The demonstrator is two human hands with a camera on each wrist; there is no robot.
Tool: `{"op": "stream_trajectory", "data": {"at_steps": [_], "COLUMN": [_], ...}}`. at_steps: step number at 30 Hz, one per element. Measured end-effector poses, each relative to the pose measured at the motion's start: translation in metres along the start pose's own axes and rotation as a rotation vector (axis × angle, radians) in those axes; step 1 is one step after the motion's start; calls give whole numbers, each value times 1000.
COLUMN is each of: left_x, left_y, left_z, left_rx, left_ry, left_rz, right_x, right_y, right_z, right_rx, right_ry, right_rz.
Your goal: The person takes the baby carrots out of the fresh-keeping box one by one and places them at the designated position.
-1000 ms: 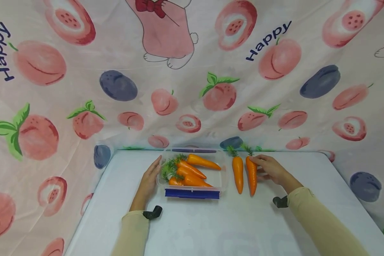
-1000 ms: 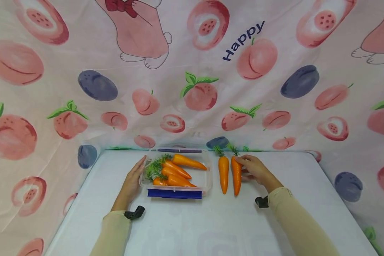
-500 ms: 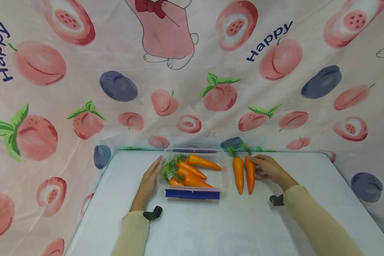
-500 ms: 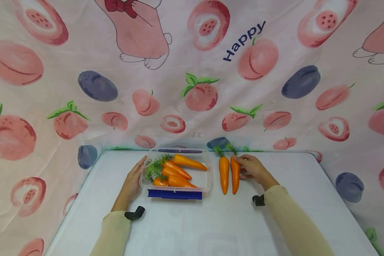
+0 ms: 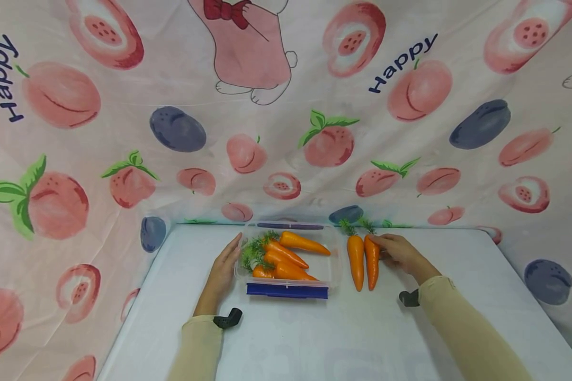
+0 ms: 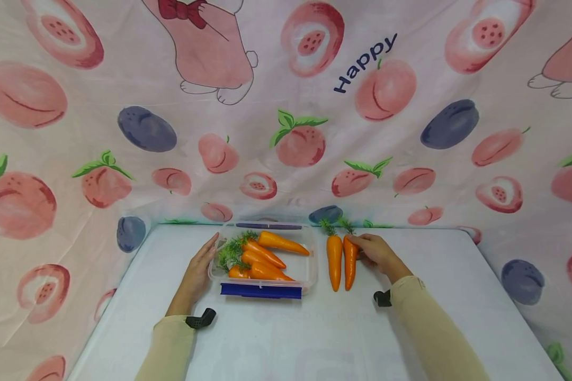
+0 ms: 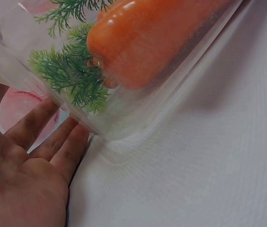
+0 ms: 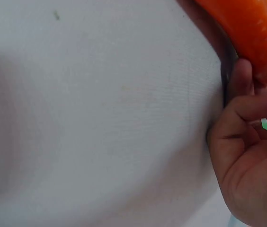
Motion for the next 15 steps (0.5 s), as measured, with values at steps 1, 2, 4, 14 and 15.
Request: {"op": "stream_trajectory", "data": {"at_steps": [1, 2, 4, 14, 15], "left_x": [0, -1, -1, 1, 1], "left_y": [0, -1, -1, 1, 1], "left_z": [0, 0, -1, 0, 0], "left_rx": [8, 20, 22, -8, -12], "left_ry": [0, 1, 4, 8, 7], "left_rz": [-6, -11, -8, 10, 13], "right_x": [0, -1, -2, -6, -6], "right_y": [1, 2, 3, 7, 7], "right_z": [0, 1, 2, 3, 3], "right_rx": [-6, -6, -10, 6, 8], "right_ry": [3, 5, 13, 10, 11], "right_rz": [-2, -3, -8, -11, -12]}}
Point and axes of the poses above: each hand's wrist, its own x-axis away from the middle knuckle, its own z-axis out of the back of the hand, y = z × x, the point moved 3 cm from there along -x, towards the middle knuckle
